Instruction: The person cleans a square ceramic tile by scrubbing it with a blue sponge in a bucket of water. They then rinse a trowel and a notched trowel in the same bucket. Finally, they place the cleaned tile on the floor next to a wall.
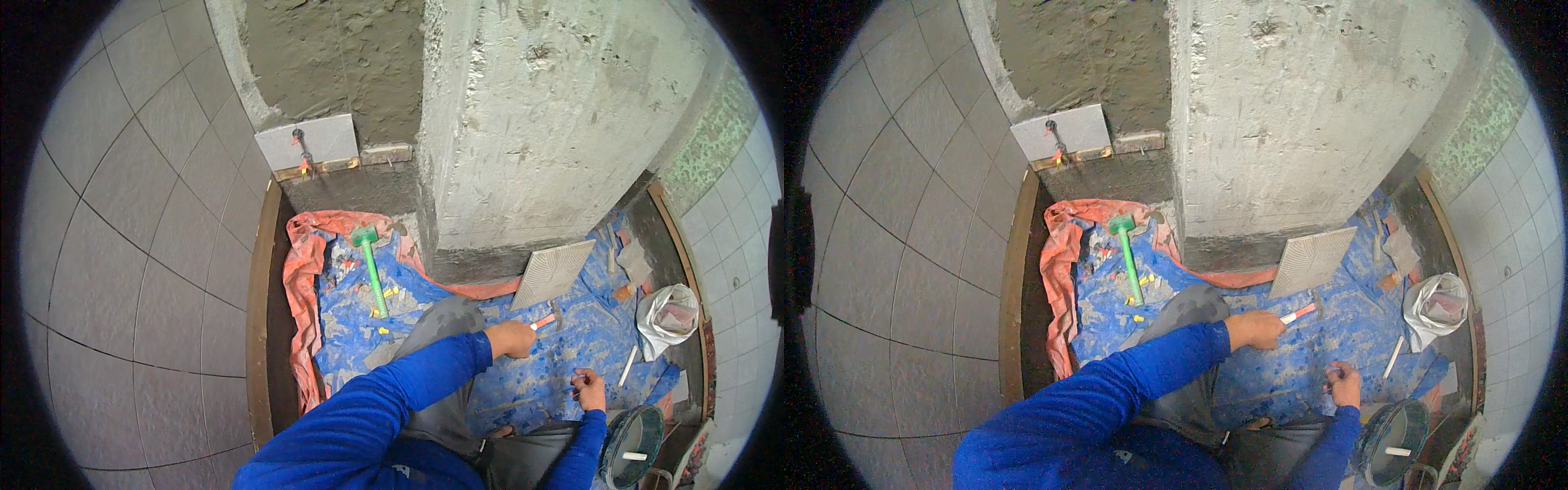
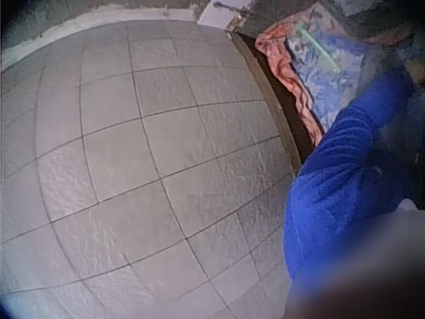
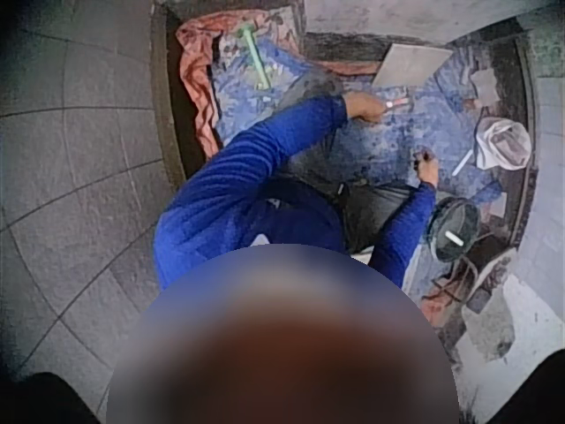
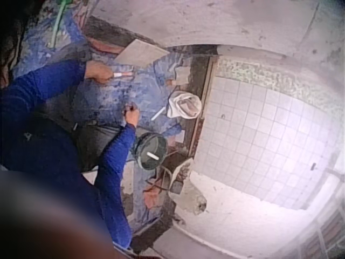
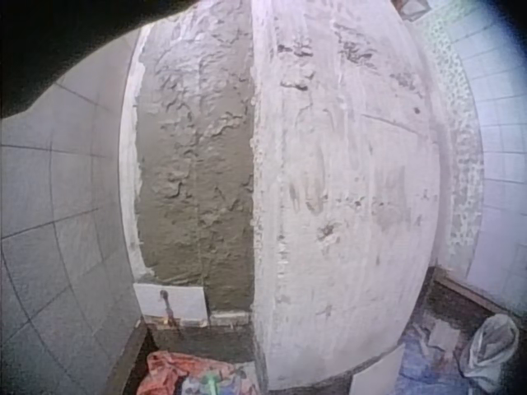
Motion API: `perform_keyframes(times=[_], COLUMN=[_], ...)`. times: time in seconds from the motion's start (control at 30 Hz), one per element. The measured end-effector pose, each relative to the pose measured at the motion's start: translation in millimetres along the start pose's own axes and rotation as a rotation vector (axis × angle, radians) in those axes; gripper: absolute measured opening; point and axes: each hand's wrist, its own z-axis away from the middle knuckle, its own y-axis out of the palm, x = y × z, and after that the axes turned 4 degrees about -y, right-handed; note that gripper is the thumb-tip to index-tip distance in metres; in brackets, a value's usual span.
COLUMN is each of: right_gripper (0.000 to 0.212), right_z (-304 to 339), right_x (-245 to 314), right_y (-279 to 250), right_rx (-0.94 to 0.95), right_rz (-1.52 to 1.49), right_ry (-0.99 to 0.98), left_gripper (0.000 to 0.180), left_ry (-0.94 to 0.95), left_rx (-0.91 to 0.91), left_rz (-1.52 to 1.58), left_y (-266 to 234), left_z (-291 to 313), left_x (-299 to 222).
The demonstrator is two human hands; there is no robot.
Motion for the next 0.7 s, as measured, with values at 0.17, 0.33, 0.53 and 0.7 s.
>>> perform_keyframes(times=[0.17,0.33,0.53,0.7], right_gripper=[0.027,0.027,0.027,0.026], right_z=[0.6,1.9,1.4,2.4], right_x=[1.3,3.6,3.2,3.2], right_y=[0.3,0.1,0.2,0.0], right_rx=[0.002,0.000,0.003,-0.002], right_rz=[-0.021,0.011,-0.013,-0.044], right_ry=[0.022,-0.001,-0.004,0.004], left_gripper=[0.030,0.033,0.033,0.025], left_ry=[0.005,-0.008,-0.001,0.023], left_rx=[-0.002,-0.007,-0.013,-0.063], left_rz=[-0.011,0.001,0.001,0.008], left_y=[-0.1,3.8,5.6,6.4], left_z=[0.0,-3.0,-4.0,-1.2], left_x=[-0.2,1.6,3.4,3.3])
